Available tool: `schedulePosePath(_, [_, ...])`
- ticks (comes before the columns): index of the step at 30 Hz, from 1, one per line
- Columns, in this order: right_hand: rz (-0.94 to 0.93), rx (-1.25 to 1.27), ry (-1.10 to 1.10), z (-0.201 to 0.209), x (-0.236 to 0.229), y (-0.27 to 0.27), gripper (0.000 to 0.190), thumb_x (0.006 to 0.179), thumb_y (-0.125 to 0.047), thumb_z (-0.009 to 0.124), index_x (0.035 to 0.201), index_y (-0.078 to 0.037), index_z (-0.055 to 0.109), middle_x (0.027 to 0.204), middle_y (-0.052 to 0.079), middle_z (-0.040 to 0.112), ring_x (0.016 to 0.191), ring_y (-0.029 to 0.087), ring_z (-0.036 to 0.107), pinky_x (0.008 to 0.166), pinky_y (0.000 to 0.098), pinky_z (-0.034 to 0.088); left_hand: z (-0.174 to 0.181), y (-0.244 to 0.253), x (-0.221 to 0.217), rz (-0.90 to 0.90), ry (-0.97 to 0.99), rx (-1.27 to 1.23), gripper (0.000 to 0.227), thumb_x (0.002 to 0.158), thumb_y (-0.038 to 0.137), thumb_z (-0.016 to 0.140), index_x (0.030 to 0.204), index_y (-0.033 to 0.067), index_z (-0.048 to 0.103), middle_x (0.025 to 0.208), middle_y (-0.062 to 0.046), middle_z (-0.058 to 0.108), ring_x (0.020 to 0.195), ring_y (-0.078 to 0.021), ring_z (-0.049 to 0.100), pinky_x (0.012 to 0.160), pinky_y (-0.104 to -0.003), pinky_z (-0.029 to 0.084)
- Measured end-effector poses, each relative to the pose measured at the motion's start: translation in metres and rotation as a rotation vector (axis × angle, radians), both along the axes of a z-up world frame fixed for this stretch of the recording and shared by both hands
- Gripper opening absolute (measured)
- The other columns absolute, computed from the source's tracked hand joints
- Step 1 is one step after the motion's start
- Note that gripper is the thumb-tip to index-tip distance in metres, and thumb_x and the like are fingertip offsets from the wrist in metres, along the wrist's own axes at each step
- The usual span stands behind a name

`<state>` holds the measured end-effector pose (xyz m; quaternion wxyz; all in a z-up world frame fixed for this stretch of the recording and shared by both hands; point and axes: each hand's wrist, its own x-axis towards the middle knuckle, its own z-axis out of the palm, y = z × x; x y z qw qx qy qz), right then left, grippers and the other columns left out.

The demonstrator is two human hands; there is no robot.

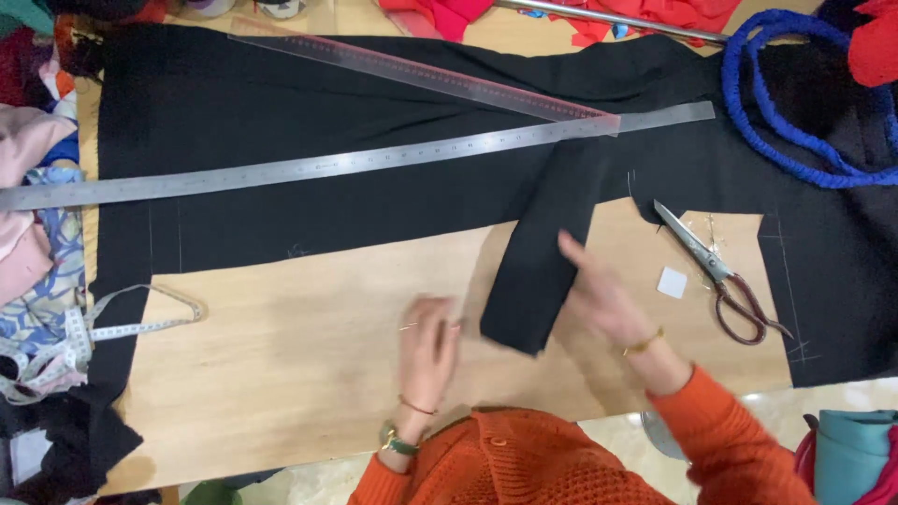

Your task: The person uses shears to cut a piece of black fabric laid out on a wooden table, following white chalk lines. They also use a measuring tape to measure the fabric and a ruler to guide the cuts. The person removes cut pieces and adjusts the fabric throughout the process.

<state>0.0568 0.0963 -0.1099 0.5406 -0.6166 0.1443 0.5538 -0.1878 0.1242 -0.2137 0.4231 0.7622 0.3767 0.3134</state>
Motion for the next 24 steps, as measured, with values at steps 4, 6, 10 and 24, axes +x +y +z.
schedulePosePath(4, [-0.173,0.276,0.169,-0.006,0.062,0.074,0.049,0.091,-0.028,0.061,0.135,-0.006,0.061,0.142,0.009,0.062,0.134,0.018,0.057,0.125,0.0351,0.036,-0.036,0.011,-0.041,0.142,0.335,0.27,0.048,0.099,0.027,0.059,0.139,0.0029,0.054,0.143,-0.023,0.051,0.142,-0.0491,0.038,0.118,-0.057,0.036])
schedulePosePath(6, [-0.1,0.575,0.187,-0.034,0.106,0.119,0.027,0.096,-0.027,0.066,0.116,-0.009,0.073,0.123,0.011,0.073,0.116,0.019,0.07,0.111,0.032,0.051,-0.044,0.011,-0.05,0.147,0.622,0.501,0.055,0.099,0.045,0.057,0.148,0.0188,0.053,0.156,-0.007,0.047,0.147,-0.0315,0.04,0.123,-0.054,0.029])
schedulePosePath(10, [-0.118,0.817,0.071,-0.043,0.181,0.246,0.036,0.087,-0.025,0.075,0.117,-0.005,0.073,0.121,0.015,0.075,0.116,0.024,0.072,0.112,0.0371,0.056,-0.046,0.012,-0.045,0.153,0.661,0.493,0.055,0.102,0.048,0.05,0.151,0.0221,0.049,0.163,-0.004,0.038,0.152,-0.0282,0.032,0.126,-0.054,0.02])
schedulePosePath(24, [0.572,0.254,-1.641,-0.145,0.081,-0.043,0.05,0.095,-0.016,0.073,0.141,-0.009,0.055,0.146,0.017,0.051,0.138,0.03,0.049,0.117,0.0414,0.037,-0.045,0.023,-0.033,0.116,0.67,0.453,0.062,0.105,0.05,0.041,0.161,0.0255,0.035,0.171,-0.002,0.022,0.159,-0.0286,0.015,0.126,-0.061,0.003])
